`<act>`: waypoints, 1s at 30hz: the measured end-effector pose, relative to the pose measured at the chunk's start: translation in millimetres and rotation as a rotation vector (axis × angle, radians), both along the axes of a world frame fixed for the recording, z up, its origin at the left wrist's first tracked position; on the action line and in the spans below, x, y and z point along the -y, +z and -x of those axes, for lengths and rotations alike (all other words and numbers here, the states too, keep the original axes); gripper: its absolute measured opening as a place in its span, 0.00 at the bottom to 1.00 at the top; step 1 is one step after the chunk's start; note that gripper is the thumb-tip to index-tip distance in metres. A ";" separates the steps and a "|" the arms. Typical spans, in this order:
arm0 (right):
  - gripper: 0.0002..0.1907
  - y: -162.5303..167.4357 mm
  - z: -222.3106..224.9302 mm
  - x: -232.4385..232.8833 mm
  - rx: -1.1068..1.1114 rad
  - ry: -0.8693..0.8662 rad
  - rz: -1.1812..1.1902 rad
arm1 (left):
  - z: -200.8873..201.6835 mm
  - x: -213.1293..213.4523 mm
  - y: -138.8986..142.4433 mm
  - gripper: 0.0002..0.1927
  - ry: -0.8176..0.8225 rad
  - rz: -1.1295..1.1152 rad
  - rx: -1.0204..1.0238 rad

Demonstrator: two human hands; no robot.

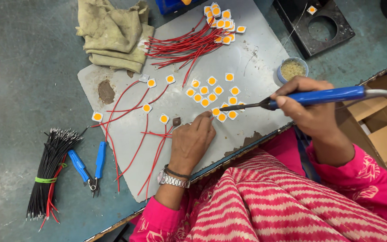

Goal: The person solders red wires to the terminals of small square LED modules. They dip the wire ends into a small container of flux, then use a soldering iron to attach the wires to the LEDs one by one, moving the finished units aside.

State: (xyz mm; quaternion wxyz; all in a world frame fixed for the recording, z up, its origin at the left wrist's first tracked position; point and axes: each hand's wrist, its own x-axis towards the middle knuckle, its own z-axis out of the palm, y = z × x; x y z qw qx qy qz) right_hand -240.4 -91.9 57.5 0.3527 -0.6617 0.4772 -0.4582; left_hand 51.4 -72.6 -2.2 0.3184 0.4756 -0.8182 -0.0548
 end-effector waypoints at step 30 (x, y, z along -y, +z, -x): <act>0.07 24.8 -33.1 9.9 -0.221 0.048 -0.070 | 7.2 1.7 -4.7 0.06 0.007 0.030 0.081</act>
